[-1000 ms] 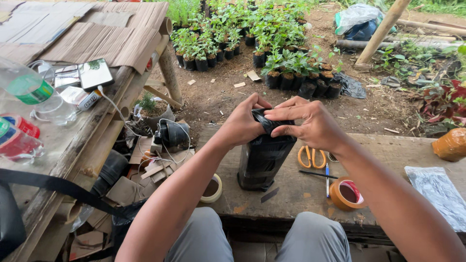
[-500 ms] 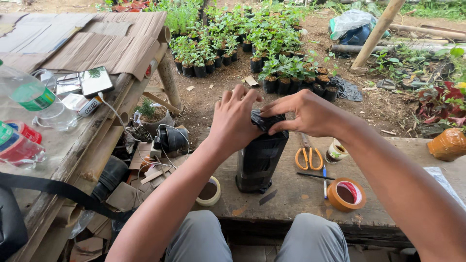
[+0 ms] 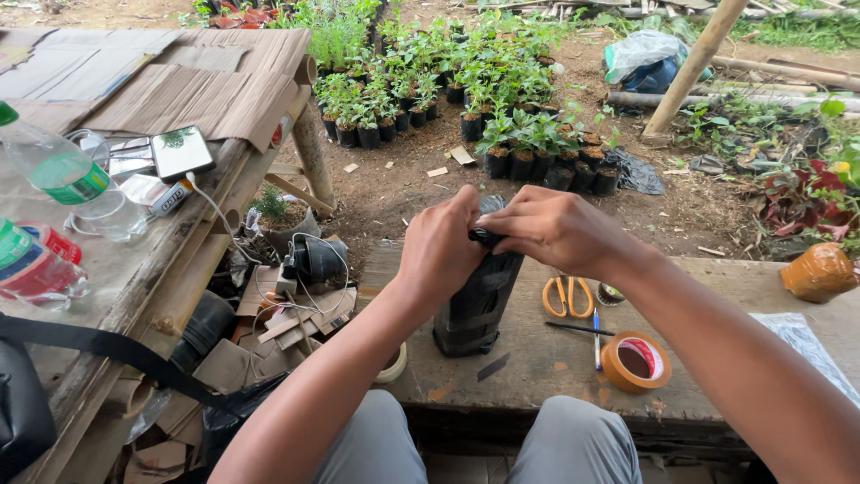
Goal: The person wraps a black plastic-wrapped cylindrical object with clear packing tape on a wooden table. They repeatedly apply tape strips, smooth them down, and adjust the object's position to secure the wrapping.
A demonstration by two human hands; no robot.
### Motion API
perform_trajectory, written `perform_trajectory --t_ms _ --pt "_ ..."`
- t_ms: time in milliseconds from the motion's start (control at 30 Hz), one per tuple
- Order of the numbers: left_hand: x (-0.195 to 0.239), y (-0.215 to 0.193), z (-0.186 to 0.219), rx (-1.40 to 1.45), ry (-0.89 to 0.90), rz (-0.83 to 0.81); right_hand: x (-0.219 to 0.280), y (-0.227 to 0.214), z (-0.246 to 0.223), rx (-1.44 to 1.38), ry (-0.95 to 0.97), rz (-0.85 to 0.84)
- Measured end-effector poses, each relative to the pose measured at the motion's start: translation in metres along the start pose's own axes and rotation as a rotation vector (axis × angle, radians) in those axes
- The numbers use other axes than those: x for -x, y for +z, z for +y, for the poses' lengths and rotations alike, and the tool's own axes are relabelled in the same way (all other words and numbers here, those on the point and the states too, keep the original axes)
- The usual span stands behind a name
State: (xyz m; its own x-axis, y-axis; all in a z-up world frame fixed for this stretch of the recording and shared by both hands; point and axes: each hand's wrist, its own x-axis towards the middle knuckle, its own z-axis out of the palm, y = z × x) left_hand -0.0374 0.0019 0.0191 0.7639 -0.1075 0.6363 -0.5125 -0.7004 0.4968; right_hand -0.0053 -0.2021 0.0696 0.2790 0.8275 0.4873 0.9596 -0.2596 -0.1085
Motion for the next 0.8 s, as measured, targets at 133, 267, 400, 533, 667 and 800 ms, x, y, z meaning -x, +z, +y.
perform_trajectory --t_ms 133,267,400,533,667,800 --pt "-0.009 -0.009 0.006 0.074 -0.152 -0.051 -0.006 -0.007 0.011 -0.135 0.144 -0.047" --pt "-0.003 -0.027 0.006 0.109 -0.165 -0.207 -0.011 -0.017 0.024 -0.211 0.321 -0.033" --pt "0.022 -0.035 0.007 0.082 0.332 -0.025 -0.011 -0.016 0.022 -0.117 0.45 0.118" --pt "0.035 -0.022 -0.005 -0.014 0.303 0.003 -0.012 0.001 0.006 -0.089 0.369 0.253" --pt "0.023 0.002 -0.015 0.284 -0.096 -0.018 -0.016 0.009 -0.007 0.116 0.194 0.273" --pt "0.017 0.021 -0.023 0.674 -0.111 0.212 -0.012 0.016 -0.009 0.126 0.189 0.339"
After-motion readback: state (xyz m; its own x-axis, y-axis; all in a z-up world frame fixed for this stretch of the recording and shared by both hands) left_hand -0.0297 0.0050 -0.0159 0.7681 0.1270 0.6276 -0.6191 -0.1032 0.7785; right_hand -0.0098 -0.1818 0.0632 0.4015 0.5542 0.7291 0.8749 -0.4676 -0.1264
